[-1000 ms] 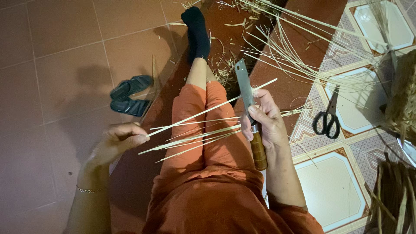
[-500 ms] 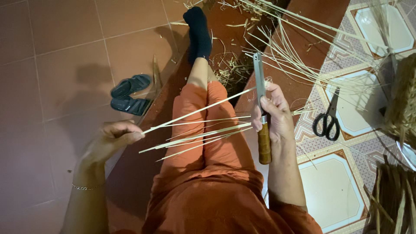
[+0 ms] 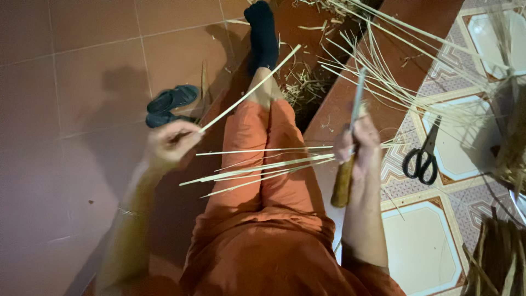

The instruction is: The person sits on the floor and uses a knife to split long bamboo strips into thinner pieces. They hold the strips in one hand and carefully shave or split them with the knife in the other, discarding offcuts onto the floor.

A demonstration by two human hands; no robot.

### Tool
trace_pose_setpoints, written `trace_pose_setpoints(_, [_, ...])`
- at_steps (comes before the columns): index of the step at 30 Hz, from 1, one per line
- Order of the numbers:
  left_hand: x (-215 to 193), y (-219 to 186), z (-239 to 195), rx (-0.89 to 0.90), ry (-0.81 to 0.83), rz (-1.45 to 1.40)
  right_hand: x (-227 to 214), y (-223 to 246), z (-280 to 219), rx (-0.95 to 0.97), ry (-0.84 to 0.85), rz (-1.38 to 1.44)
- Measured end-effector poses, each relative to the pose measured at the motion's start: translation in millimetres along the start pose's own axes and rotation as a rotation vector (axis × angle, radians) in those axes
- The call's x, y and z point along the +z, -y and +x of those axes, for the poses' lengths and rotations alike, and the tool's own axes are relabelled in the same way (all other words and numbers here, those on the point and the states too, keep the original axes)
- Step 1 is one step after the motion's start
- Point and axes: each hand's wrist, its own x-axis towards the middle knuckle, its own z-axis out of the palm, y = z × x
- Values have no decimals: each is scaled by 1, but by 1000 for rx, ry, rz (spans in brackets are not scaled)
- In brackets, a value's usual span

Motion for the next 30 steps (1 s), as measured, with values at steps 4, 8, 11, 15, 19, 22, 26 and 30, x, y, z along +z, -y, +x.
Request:
trace_pose_setpoints(4, [39, -29, 25, -44, 62, 73, 26, -33, 0, 155, 83, -39])
trace_pose_setpoints(8, [75, -66, 41, 207, -48, 279, 51, -52, -3, 247, 193, -84])
trace_pose_setpoints(11, [85, -87, 43, 491, -149, 533, 62, -54, -7, 275, 100, -84])
trace_pose_setpoints(15, [84, -95, 45, 681, -99, 744, 62, -54, -7, 275, 33, -61])
trace_pose_setpoints(19, [86, -88, 44, 714, -122, 781, 55, -56, -8, 267, 64, 25])
trace_pose_setpoints(22, [87, -77, 45, 556, -96, 721, 46, -51, -6, 234, 105, 110])
trace_pose_setpoints(26, [77, -72, 34, 311, -61, 448, 41, -37, -5, 169, 89, 152])
trace_pose_setpoints(30, [76, -72, 32, 109, 6, 221, 47, -39, -7, 118, 100, 36])
